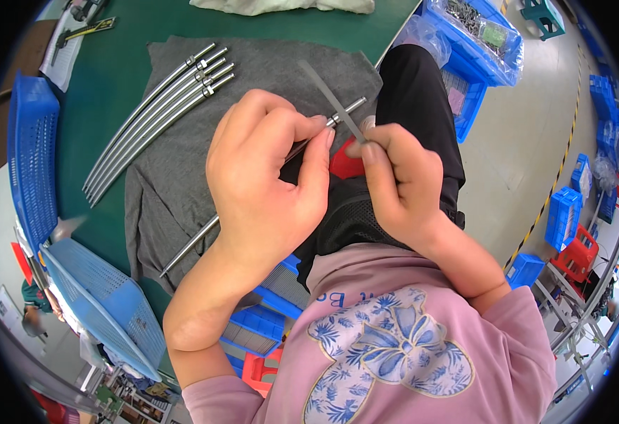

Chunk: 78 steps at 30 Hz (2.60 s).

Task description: Use a metal file to deburr and smooth the ends of metal rods at a workbench.

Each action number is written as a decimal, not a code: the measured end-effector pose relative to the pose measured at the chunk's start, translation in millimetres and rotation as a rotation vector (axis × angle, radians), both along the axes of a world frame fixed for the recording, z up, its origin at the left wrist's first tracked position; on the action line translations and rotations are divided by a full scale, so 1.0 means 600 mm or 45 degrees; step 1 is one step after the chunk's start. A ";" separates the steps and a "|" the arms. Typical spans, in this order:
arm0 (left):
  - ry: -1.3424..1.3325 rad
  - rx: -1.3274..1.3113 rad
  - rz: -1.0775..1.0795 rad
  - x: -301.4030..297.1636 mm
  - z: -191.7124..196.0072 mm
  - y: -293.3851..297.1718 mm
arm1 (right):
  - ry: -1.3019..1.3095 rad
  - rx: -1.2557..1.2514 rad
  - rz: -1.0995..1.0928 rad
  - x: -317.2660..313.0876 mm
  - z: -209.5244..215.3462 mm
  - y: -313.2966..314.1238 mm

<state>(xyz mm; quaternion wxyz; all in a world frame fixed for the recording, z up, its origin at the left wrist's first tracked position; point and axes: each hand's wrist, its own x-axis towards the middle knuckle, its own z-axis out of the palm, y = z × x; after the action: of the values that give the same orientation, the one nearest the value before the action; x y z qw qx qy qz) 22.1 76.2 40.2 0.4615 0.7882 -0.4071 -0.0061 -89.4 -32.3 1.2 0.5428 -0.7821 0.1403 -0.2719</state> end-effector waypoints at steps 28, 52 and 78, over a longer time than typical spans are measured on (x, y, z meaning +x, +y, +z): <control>0.083 0.136 -0.012 -0.010 0.017 0.004 | 0.201 0.247 0.136 -0.032 0.042 -0.016; 0.021 -0.026 0.033 -0.012 -0.006 0.002 | 0.247 -0.689 0.155 -0.026 0.053 -0.009; 0.019 -0.075 0.013 -0.010 -0.011 0.000 | 0.383 -1.109 0.228 -0.044 0.064 -0.007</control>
<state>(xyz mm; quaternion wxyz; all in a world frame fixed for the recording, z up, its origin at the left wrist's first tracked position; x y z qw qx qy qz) 16.1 76.1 33.6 0.4875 0.7763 -0.3995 0.0024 -115.6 -36.2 39.6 0.1590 -0.9769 0.0221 -0.1411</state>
